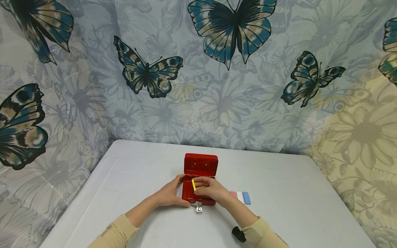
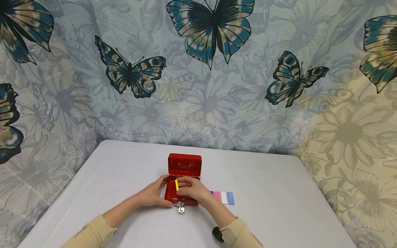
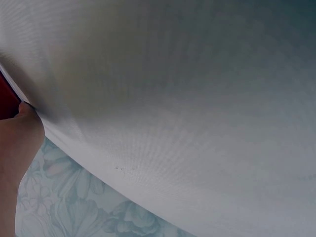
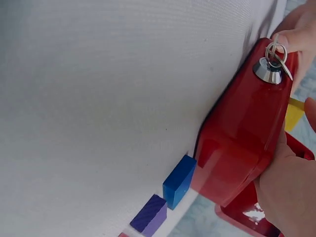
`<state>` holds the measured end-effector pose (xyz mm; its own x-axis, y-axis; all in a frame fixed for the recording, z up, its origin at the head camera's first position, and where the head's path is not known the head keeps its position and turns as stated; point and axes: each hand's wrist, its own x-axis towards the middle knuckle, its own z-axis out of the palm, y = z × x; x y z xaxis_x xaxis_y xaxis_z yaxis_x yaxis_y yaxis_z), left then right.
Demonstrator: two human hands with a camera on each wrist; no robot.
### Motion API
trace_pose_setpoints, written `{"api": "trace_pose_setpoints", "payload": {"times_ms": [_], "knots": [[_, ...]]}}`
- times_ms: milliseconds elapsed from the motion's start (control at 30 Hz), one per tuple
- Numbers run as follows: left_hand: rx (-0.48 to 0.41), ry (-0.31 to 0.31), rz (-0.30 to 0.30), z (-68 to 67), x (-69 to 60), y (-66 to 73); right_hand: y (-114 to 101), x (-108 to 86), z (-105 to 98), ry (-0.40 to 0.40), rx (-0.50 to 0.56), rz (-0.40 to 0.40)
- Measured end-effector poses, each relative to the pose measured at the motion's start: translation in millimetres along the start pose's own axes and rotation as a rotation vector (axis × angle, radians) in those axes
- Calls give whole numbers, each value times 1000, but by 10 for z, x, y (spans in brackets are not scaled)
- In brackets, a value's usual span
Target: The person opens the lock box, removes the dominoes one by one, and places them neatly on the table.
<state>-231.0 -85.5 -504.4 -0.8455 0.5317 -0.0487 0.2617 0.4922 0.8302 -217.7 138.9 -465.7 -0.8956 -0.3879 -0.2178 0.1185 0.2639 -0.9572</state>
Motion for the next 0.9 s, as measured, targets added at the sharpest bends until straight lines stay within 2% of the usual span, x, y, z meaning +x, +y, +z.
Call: {"api": "trace_pose_setpoints", "payload": {"times_ms": [200, 900], "knots": [[0, -2, -7, 6, 0, -5, -7, -54, -48, -15, 70, 14], [2, 1, -27, 14, -6, 23, -6, -239, -242, 8, 172, 78]]}}
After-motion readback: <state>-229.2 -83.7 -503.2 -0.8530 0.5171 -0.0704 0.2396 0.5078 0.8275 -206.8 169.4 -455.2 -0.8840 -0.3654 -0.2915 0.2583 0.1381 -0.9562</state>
